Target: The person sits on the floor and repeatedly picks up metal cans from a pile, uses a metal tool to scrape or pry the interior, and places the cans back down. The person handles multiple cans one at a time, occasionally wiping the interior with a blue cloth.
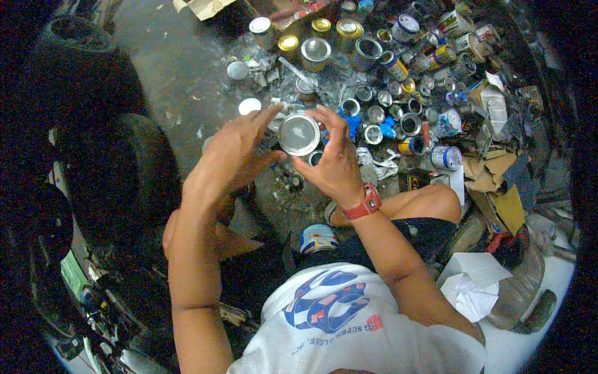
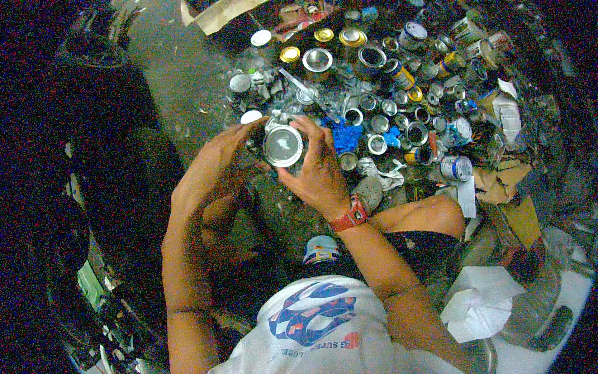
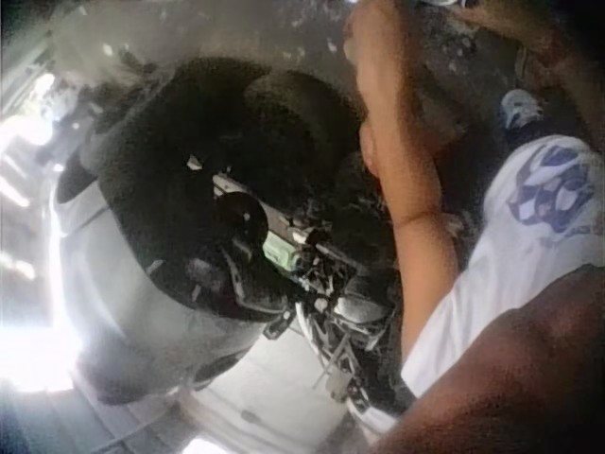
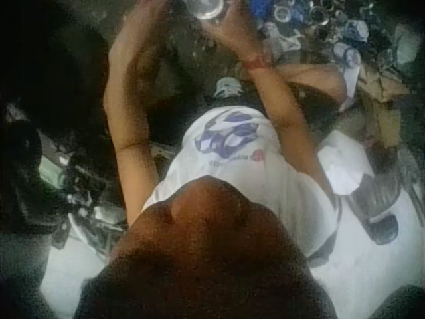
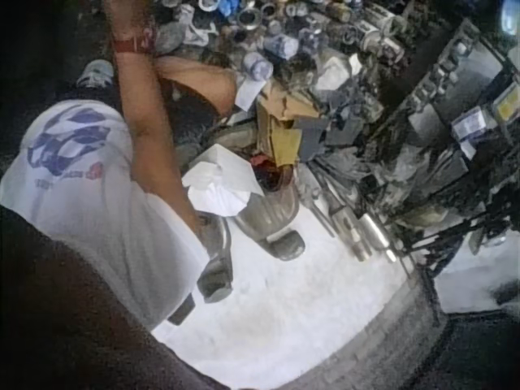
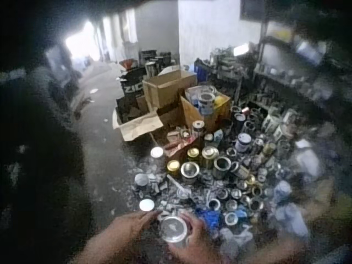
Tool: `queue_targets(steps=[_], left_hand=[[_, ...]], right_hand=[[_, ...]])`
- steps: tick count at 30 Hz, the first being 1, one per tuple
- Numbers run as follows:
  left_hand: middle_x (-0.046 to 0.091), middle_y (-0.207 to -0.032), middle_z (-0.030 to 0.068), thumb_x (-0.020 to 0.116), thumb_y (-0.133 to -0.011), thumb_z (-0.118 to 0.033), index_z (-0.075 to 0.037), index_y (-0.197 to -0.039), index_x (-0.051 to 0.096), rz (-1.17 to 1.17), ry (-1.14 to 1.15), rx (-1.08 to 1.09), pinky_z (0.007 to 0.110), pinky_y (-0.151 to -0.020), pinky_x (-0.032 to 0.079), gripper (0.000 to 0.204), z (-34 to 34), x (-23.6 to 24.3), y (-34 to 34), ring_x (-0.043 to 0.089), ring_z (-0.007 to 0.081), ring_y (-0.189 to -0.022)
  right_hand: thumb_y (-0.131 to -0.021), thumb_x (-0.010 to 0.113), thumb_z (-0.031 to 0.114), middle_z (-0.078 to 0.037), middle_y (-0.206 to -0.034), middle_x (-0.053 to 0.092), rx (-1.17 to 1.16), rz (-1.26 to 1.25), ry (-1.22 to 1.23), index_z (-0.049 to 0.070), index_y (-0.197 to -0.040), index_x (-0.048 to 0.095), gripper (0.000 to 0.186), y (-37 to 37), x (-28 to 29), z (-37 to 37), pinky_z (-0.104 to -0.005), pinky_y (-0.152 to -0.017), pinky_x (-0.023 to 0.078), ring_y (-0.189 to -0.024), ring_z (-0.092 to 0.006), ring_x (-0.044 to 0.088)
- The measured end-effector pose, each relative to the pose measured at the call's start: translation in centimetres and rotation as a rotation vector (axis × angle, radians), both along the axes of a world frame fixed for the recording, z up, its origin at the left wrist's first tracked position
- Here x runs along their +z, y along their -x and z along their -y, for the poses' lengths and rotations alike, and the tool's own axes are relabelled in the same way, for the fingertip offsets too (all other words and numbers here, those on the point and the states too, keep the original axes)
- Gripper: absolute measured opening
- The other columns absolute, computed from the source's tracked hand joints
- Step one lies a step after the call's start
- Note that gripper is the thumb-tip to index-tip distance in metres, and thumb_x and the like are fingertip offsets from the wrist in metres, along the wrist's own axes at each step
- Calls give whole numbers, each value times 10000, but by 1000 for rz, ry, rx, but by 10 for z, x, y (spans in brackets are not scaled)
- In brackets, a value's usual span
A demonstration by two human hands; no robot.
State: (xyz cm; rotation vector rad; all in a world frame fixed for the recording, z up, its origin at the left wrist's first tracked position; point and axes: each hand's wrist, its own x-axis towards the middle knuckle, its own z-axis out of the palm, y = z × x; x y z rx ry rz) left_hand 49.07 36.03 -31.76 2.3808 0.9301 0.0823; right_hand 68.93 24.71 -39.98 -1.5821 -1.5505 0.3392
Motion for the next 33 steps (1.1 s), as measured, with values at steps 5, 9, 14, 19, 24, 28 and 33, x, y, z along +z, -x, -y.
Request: queue_targets(steps=[5,9,14,19,24,28,33], left_hand=[[701,-1436,221,955,-786,-176,-90,-1574,536,154,111,-100,521,-1094,557,896,-1,7,-17,675,440,-1312],[680,-1505,201,917,-761,-58,-67,-1570,559,119,206,-105,486,-1161,526,886,0,10,-23,647,391,-1398],[724,-1407,212,975,-736,-148,-128,-1570,550,113,78,-86,516,-1083,568,936,-8,-16,-7,687,442,-1293],[703,-1429,227,952,-779,-159,-115,-1547,575,-111,-46,-7,519,-1104,553,856,3,-2,13,667,455,-1303],[675,-1461,242,916,-823,-139,-71,-1535,581,-117,-38,32,504,-1135,537,790,2,8,22,647,452,-1333],[676,-1473,227,907,-825,-118,-79,-1556,568,-181,-58,26,490,-1146,534,806,8,18,13,645,435,-1357],[670,-1490,224,904,-856,-146,-90,-1579,556,-131,-8,63,490,-1146,528,804,5,13,14,643,434,-1361]], right_hand=[[-771,969,132,-190,-1522,603,2,-8,23,11,-1572,322,1036,-4,5,14,-463,-1225,458,-1421,-362,596],[-756,956,146,-194,-1520,581,-36,-95,-5,27,-1533,438,942,-2,3,21,-505,-1190,463,-1363,-412,579],[-790,981,168,-210,-1403,690,-73,-221,99,43,-1584,344,1025,0,1,29,-452,-1153,520,-1317,-345,681],[-812,989,293,-190,-1237,766,-156,-340,372,85,-1531,500,894,-21,-21,40,-425,-978,610,-1130,-311,769],[-779,1009,339,-190,-1272,747,-222,-427,579,61,-1525,506,942,-46,-37,49,-417,-974,601,-1117,-304,761],[-781,1014,226,-152,-1322,719,-228,-681,325,48,-1516,510,909,-77,-4,57,-418,-1087,568,-1245,-266,701],[-818,964,86,-140,-1409,679,-330,-319,-214,57,-1595,457,928,-169,95,81,-394,-1084,581,-1287,-226,675]])
